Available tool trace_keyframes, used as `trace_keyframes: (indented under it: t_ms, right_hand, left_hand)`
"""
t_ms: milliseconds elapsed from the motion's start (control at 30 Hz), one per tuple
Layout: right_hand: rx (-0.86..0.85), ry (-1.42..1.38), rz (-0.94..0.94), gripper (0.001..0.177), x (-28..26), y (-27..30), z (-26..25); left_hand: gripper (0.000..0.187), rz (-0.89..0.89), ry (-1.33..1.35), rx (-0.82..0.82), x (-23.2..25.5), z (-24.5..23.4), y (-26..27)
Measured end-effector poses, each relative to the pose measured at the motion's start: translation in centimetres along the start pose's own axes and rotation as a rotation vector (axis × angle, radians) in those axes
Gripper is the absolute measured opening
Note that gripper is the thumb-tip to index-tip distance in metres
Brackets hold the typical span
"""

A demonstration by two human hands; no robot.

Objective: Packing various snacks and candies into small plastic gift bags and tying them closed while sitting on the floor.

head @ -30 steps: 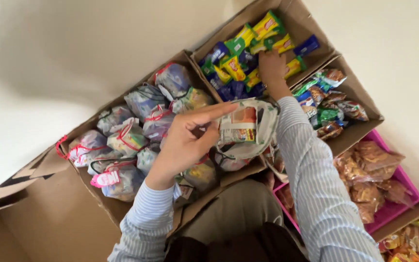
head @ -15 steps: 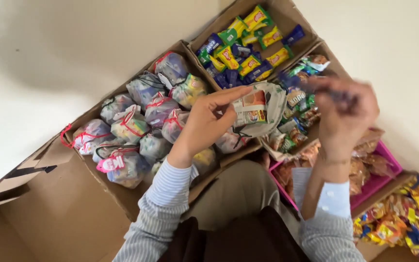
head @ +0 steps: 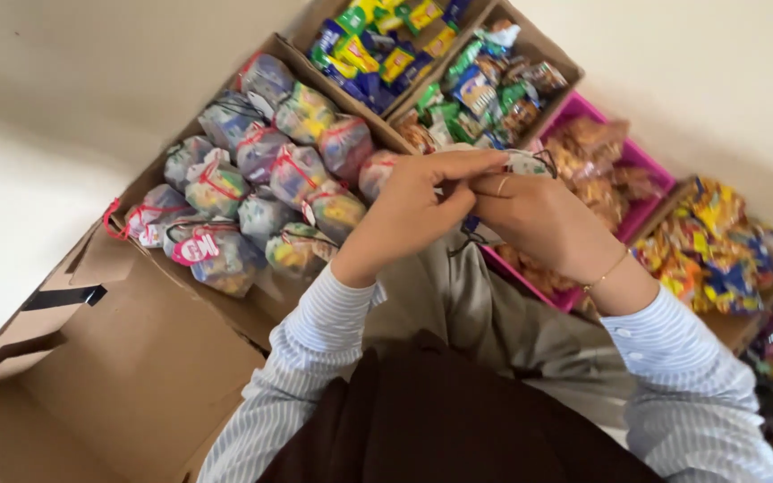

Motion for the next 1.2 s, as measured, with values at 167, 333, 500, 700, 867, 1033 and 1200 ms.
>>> trace_keyframes:
  t_ms: [167,333,500,700,867,1033,1200]
  right_hand:
    - [-0.169,-0.062,0.126,0.012,-2.1,7.2,2.2]
    - [-0.283,-0.138,0.404,0.018,-7.0,17.7,1.0]
    - [-0.222,-0.493,0.769,0.062,-13.9,29.6,-1.0]
    - [0.046,-0.145,0.985,0.026,-20.0,34.7,-2.3]
    - [0.292,-0.164,1.084,0.029,-22.9,37.5,-1.6]
    - [0.608,-0.377,1.315,0.038,-25.9,40.2,-3.7]
    - [0.793,-0.12,1.403,0.042,-26.2,44.4,-1.8]
  left_hand:
    - [0.044,-0.021,-0.017,-0.117,0.3,7.0,2.2]
    - [0.046,-0.133,0.106,-0.298,-3.0,16.6,4.2]
    - [0.04,-0.272,0.343,-0.611,-3.1,26.6,8.0]
    - [0.04,-0.379,0.465,-0.872,-4.0,36.7,12.7]
    - [0.038,-0.461,0.422,-1.021,-5.4,40.5,14.1]
    - [0.044,-0.442,0.269,-1.125,-7.6,40.5,13.9]
    - [0.046,-0.537,0.355,-1.253,-8.7,40.5,14.3]
Point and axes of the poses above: each hand's wrist, its own y-axis away from the middle knuckle, its own z-axis out of the palm, x = y × z, the point moved 6 cm from there along -y, towards the middle knuckle, and after that the axes turned 9 degrees about -z, right-handed, at the moved point
